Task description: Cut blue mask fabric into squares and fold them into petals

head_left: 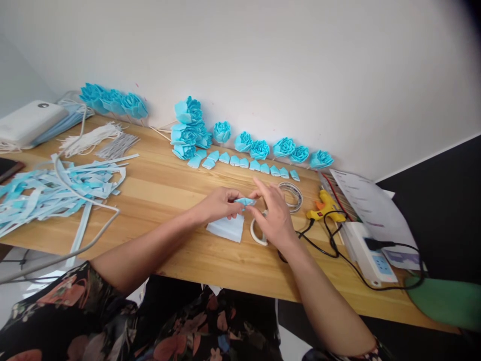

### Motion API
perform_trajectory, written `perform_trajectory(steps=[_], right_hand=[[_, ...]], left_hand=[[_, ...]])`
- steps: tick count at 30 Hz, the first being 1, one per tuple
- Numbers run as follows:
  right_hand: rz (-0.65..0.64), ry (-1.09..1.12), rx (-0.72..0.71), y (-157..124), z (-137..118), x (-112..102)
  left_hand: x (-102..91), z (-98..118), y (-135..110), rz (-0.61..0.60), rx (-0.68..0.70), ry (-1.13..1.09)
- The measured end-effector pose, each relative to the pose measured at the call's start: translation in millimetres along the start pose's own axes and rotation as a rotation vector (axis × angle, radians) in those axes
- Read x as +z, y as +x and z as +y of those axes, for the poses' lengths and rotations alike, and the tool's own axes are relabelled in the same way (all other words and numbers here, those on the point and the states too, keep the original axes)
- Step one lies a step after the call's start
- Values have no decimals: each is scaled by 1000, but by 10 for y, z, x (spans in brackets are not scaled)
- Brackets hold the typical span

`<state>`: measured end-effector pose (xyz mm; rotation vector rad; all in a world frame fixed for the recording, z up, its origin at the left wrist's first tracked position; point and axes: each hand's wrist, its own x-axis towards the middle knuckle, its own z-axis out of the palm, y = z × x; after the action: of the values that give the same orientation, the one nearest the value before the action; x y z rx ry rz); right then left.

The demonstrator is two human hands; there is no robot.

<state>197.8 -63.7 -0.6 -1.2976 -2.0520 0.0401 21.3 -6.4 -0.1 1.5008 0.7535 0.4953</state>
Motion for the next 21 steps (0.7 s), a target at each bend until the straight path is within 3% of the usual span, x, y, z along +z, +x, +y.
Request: perform_trajectory(steps=[5,11,21], right_hand=[[3,363,313,-25,41,39],[-55,803,408,-17,112,41],[64,697,377,-3,128,31]], left_hand=[[27,-10,2,-7,65,-28],[17,4,11,66,94,-117],[19,5,14,141,79,-92]])
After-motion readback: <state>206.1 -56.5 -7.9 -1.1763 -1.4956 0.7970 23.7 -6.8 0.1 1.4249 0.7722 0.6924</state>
